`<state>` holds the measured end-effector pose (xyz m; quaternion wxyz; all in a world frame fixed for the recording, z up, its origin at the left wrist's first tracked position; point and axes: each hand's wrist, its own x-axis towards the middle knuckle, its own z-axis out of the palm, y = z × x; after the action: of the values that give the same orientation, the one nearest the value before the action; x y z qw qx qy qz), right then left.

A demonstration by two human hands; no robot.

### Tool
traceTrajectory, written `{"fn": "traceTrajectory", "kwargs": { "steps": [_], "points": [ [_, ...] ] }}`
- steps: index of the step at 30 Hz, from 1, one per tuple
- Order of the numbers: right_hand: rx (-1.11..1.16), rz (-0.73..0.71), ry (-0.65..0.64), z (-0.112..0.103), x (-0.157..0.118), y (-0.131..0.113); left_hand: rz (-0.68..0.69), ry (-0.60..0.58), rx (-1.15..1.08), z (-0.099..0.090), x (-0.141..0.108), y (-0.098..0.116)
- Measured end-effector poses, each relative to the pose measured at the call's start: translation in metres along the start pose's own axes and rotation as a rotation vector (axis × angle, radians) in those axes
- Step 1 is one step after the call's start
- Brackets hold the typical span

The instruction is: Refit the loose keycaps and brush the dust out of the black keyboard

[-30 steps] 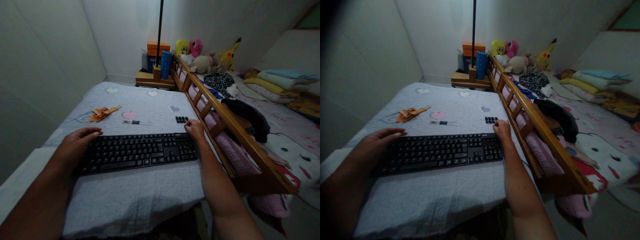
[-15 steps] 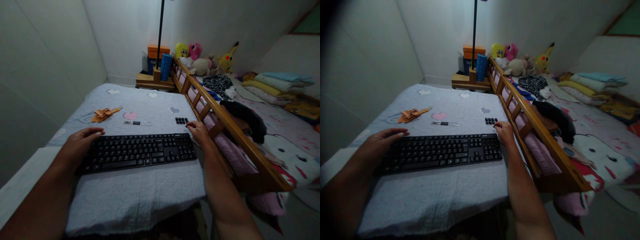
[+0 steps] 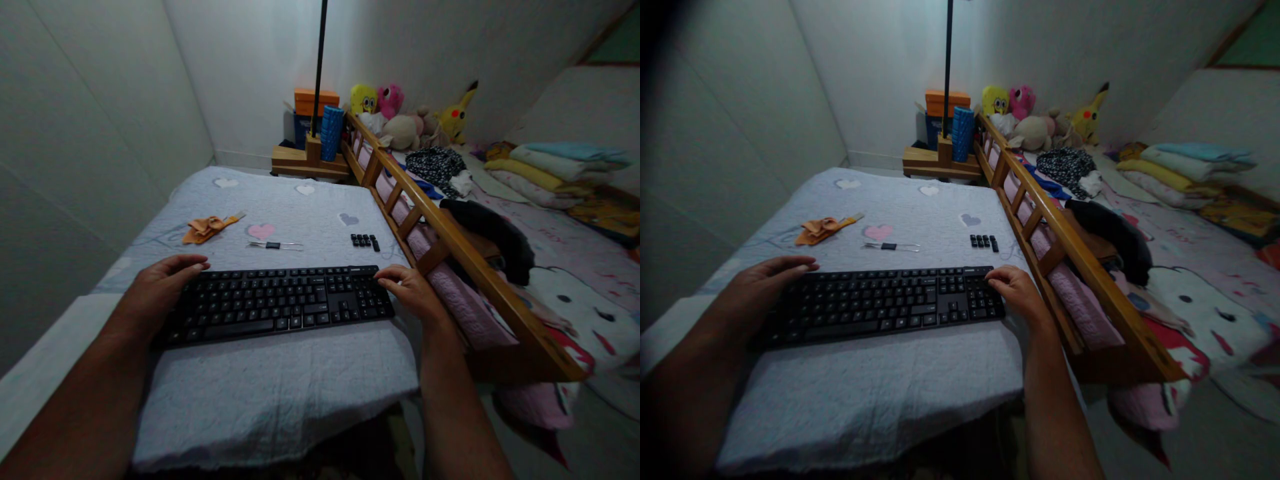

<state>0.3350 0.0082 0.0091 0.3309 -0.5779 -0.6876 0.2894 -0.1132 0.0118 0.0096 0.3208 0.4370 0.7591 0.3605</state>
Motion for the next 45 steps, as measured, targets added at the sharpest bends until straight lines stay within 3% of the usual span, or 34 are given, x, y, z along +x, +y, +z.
{"fn": "traceTrajectory", "kwargs": {
  "steps": [15, 31, 45],
  "points": [
    [0.044, 0.000, -0.062, 0.006, -0.009, 0.021, -0.035, 0.005, -0.006, 0.001, -0.006, 0.006],
    [-0.069, -0.035, -0.092, 0.007, -0.010, 0.023, -0.031, -0.013, -0.022, 0.000, 0.002, -0.006],
    [-0.103, -0.045, -0.098, 0.008, -0.010, 0.021, -0.006, -0.005, 0.011, -0.001, -0.001, -0.001]
  ]
}}
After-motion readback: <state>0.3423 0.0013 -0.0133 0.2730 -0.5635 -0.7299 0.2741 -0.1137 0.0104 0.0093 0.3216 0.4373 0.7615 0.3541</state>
